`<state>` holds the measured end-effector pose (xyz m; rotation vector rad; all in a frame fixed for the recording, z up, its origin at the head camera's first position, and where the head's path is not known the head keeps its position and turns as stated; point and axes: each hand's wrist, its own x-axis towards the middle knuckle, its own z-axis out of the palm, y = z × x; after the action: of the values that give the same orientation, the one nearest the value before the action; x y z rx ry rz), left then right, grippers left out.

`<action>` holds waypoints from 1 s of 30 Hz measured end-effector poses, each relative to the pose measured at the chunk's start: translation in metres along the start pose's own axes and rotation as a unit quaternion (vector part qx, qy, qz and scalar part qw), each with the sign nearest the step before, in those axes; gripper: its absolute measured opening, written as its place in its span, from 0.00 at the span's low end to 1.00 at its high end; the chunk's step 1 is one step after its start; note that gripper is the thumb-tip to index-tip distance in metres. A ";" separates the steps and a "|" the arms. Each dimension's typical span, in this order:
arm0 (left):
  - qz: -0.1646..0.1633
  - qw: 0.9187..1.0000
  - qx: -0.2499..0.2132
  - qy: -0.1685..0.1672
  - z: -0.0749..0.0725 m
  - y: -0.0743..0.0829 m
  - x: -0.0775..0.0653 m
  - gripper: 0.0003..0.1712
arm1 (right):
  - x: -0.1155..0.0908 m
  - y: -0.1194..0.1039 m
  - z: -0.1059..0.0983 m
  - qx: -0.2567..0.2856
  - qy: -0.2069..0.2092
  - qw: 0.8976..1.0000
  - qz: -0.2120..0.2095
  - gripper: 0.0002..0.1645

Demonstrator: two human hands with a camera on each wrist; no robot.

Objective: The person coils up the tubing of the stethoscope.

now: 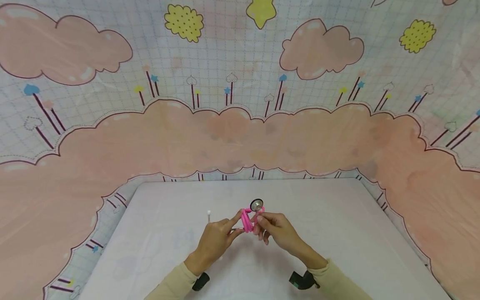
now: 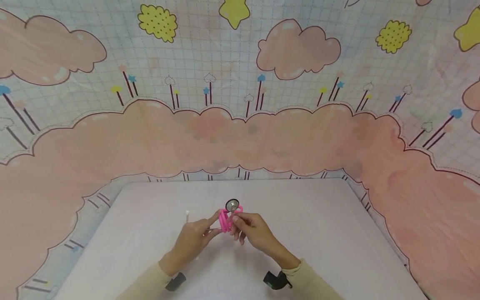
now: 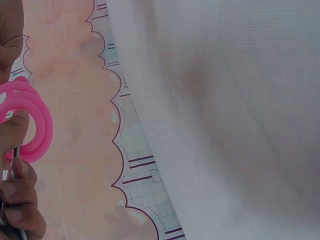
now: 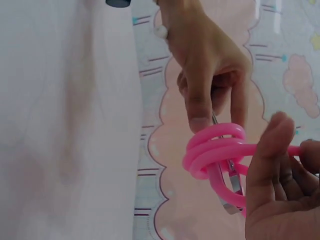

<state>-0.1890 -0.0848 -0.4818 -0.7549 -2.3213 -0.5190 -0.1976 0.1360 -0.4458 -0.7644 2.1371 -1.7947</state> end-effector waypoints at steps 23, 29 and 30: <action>-0.050 0.998 -0.002 0.035 0.001 -0.009 0.009 0.36 | 0.000 0.005 0.010 0.012 0.072 0.995 0.065 0.24; -0.049 0.998 -0.012 0.038 0.002 -0.009 0.008 0.38 | 0.001 0.008 0.011 0.014 0.082 0.994 0.070 0.23; -0.047 0.998 -0.015 0.037 0.002 -0.008 0.008 0.38 | 0.001 0.008 0.011 0.013 0.085 0.994 0.068 0.23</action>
<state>-0.2000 -0.0870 -0.4793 -0.6321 -2.2921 -0.6141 -0.1947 0.1275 -0.4556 -0.4602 2.2054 -1.8719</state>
